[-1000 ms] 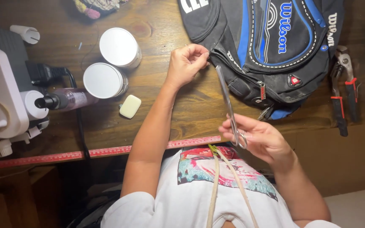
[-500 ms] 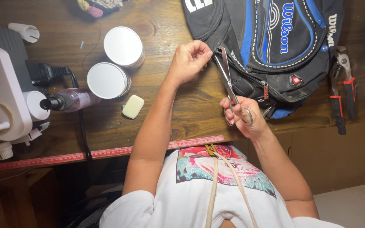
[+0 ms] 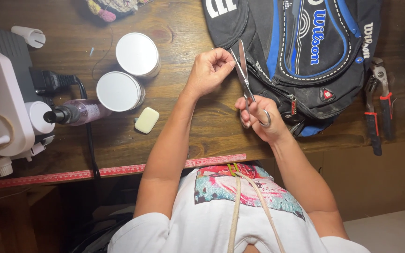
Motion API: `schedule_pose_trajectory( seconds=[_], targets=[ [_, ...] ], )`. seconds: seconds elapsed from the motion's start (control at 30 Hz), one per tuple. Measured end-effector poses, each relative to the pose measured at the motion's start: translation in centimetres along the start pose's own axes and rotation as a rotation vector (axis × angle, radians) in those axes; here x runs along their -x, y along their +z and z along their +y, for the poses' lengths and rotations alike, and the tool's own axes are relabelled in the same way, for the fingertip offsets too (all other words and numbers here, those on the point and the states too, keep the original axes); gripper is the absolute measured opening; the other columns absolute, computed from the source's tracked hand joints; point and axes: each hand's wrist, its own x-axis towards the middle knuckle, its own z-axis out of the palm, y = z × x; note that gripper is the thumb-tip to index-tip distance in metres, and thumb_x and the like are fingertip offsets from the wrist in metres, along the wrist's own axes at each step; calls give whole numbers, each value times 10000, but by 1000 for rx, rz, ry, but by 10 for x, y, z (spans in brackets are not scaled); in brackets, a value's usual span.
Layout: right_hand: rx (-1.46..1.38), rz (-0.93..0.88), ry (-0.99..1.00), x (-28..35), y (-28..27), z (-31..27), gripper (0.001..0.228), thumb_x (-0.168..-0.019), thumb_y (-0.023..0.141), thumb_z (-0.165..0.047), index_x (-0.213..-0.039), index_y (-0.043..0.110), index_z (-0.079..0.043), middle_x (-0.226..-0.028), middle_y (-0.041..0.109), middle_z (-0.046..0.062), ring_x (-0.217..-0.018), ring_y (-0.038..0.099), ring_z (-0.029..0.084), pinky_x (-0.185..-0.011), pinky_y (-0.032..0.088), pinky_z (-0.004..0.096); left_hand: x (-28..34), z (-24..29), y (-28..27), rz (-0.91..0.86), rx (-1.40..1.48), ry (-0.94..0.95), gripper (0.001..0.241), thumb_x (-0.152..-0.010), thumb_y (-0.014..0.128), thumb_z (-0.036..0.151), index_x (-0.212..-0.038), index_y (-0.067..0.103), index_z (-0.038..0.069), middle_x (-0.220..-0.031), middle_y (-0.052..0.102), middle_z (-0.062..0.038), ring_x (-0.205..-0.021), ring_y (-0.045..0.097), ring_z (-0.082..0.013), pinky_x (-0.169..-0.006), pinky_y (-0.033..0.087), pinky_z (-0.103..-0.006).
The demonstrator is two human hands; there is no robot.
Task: The person repairs a zipper on a black and blue backpack using pliers, scissors, and a needle and thread.
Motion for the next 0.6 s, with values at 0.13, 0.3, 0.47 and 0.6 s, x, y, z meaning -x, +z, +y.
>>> schedule_pose_trajectory(
  seconds=[0.13, 0.3, 0.47, 0.6],
  targets=[
    [-45, 25, 22, -6, 10, -2, 589, -914, 738, -507, -988, 615, 65, -636, 538, 91, -503, 559, 120, -498, 508, 257, 0, 4, 1, 2, -17, 11, 36, -864, 737, 73, -838, 749, 94, -585, 629, -32, -454, 545, -38, -410, 450, -178],
    [-64, 55, 2, -10, -1, 15, 575, -879, 773, -511, -939, 606, 36, -759, 591, 139, -492, 536, 92, -411, 486, 227, 0, -3, 3, 38, -53, 20, 37, -847, 742, 84, -822, 748, 111, -594, 623, -32, -468, 546, -52, -422, 462, -194],
    [-31, 56, -16, -11, -11, 22, 527, -869, 814, -431, -909, 599, 49, -722, 558, 144, -441, 494, 105, -374, 460, 240, 0, -4, 3, 41, -74, 36, 30, -840, 746, 87, -822, 747, 110, -601, 620, -47, -476, 549, -68, -428, 468, -204],
    [89, 86, -73, -12, -18, 36, 441, -861, 850, -324, -853, 608, 44, -492, 465, 100, -335, 450, 118, -344, 403, 226, 0, -3, 2, 23, -90, 96, 36, -866, 725, 103, -830, 730, 105, -620, 601, -55, -497, 569, -91, -460, 491, -229]
  ],
)
